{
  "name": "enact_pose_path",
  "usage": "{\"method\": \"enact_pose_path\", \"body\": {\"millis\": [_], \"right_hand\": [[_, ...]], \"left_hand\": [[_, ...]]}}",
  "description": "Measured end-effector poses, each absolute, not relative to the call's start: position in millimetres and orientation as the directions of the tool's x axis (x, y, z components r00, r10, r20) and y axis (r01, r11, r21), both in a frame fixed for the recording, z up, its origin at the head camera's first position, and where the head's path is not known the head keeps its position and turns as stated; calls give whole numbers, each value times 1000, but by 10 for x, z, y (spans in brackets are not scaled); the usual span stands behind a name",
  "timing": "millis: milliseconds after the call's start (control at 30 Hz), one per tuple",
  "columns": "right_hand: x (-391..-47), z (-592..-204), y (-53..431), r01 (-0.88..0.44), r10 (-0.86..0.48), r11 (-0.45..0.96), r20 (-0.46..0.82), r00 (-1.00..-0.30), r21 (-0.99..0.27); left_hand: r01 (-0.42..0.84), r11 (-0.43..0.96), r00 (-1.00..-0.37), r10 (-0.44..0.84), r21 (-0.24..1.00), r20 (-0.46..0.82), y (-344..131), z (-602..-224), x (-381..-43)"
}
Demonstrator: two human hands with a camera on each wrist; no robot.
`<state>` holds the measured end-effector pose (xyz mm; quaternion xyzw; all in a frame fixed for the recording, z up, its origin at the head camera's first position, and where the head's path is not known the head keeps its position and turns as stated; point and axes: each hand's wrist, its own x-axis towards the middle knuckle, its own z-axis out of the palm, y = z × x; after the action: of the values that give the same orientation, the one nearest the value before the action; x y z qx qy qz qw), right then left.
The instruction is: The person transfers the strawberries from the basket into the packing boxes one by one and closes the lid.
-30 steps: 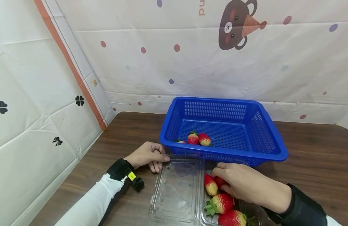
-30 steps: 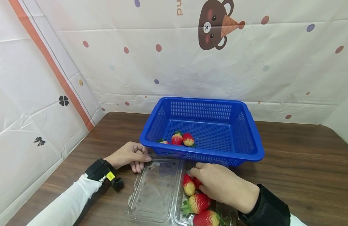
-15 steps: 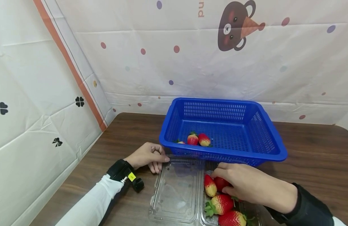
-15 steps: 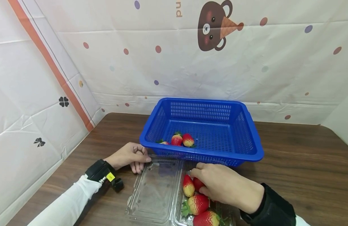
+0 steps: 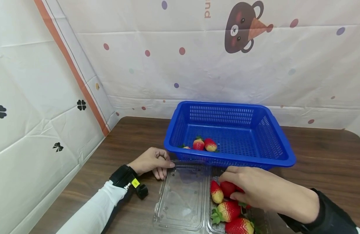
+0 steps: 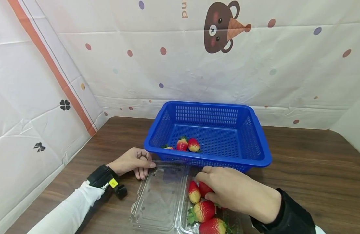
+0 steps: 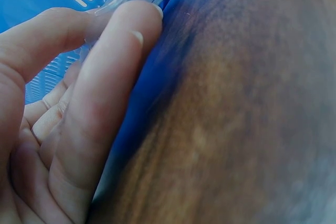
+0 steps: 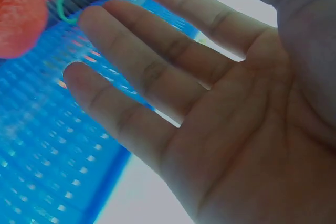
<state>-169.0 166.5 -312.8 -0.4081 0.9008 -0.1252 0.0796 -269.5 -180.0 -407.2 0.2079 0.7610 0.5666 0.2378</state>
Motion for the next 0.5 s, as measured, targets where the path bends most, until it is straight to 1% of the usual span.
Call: {"method": "enact_pose_path", "body": {"millis": [267, 500], "right_hand": [[-1636, -2945, 1618, -751, -775, 596, 38, -630, -285], [-1637, -2783, 1595, -793, -790, 547, 150, -595, -266]], "left_hand": [[50, 281, -801, 585, 959, -130, -1796, -4065, -2690], [46, 274, -796, 591, 961, -131, -1796, -4052, -2685]]}}
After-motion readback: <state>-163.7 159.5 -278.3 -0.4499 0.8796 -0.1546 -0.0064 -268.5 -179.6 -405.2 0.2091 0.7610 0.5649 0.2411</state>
